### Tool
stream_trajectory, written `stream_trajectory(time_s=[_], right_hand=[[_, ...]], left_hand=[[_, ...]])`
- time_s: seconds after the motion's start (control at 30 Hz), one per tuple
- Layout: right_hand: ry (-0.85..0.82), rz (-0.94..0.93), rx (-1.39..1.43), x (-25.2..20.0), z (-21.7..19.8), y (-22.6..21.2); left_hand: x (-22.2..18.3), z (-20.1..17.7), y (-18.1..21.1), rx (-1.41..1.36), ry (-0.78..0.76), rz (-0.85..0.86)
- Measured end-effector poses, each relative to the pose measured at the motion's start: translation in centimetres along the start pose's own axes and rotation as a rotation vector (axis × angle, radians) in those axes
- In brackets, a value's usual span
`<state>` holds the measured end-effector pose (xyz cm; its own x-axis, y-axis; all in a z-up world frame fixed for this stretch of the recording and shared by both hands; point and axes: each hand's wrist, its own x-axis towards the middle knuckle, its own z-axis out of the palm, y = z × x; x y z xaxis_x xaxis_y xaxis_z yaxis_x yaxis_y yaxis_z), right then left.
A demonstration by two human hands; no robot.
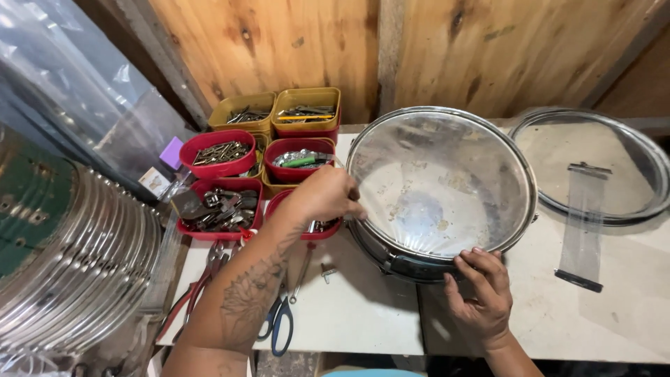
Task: Reassembling a snare drum by picking lugs and tension rods from bins and installing them onto the drum shell using a drum key.
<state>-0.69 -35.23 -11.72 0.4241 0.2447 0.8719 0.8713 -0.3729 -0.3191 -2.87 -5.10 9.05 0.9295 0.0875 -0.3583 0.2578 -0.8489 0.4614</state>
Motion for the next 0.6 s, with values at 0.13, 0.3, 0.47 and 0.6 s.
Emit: stream_trajectory(time_s=[0.13, 0.3, 0.47, 0.6], right_hand=[[-0.004, -0.01, -0.004, 0.2, -0.2, -0.3], [0.011, -0.064, -0.02, 1.1, -0.5, -0.3], [0.039, -0.045, 0.049, 2.4, -0.7, -1.5], [0.045, -0.045, 0.06, 2.2, -0.6, -1.1]], left_hand=[[4.9, 2.5, -1.6, 0.108, 0.236, 0.026], [7.7, 3.2, -4.2, -0.036, 0.571, -0.05], [6.6, 3.5, -8.6, -0.075, 0.647, -0.174], [-0.5, 3.4, -4.9, -0.077, 0.501, -0.303]])
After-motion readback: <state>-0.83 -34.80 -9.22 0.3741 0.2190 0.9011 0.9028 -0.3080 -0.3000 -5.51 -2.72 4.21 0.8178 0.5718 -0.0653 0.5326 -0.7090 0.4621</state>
